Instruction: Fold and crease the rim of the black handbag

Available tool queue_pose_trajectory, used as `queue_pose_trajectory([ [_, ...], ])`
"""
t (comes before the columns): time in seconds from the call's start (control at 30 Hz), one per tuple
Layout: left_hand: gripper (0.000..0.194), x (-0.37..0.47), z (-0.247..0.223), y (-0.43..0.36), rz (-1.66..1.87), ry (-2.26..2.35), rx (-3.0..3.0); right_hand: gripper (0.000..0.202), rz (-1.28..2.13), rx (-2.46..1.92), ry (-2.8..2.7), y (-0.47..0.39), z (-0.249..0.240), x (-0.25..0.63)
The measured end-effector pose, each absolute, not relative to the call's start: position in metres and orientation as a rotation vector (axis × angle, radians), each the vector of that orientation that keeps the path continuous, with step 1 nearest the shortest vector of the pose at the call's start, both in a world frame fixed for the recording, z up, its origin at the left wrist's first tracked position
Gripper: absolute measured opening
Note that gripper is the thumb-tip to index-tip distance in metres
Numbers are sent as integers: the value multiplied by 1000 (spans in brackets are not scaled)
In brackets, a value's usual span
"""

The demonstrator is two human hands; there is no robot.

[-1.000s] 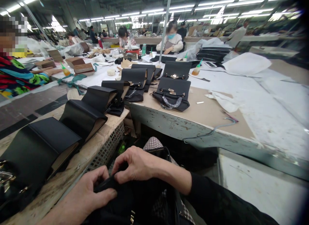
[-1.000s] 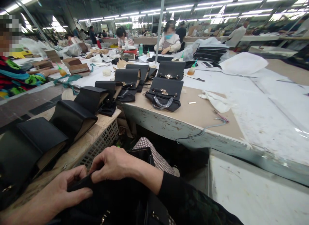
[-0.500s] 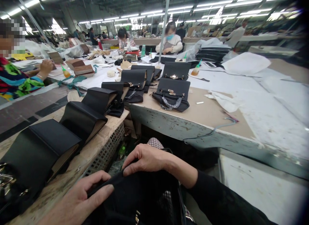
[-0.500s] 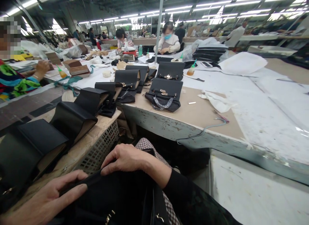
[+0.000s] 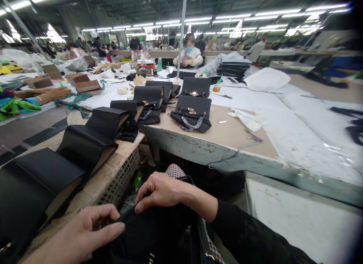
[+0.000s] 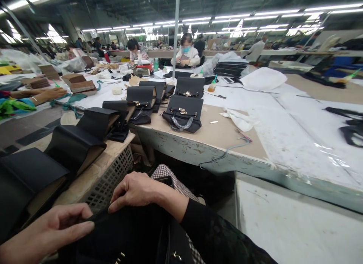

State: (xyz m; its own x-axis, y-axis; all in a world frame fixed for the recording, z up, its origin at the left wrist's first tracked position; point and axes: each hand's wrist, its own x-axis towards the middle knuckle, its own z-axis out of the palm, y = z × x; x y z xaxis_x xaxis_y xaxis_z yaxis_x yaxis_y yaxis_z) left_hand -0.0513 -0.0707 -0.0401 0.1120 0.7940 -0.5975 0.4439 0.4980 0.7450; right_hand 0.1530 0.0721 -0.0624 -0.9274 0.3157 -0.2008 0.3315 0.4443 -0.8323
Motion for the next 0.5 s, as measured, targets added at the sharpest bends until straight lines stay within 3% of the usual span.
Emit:
queue_pose_trajectory([
  [0.17, 22, -32, -34, -37, 322, 1427, 1348, 35, -1397, 571, 2730, 83, -66, 160],
  [0.3, 31, -40, -57, -27, 350, 1287, 1280, 30, -1234, 759, 2762, 111, -76, 198],
  [0.5, 36, -71, -87, -17, 253, 1208, 1308, 27, -1646, 1007, 2689, 122, -102, 237],
])
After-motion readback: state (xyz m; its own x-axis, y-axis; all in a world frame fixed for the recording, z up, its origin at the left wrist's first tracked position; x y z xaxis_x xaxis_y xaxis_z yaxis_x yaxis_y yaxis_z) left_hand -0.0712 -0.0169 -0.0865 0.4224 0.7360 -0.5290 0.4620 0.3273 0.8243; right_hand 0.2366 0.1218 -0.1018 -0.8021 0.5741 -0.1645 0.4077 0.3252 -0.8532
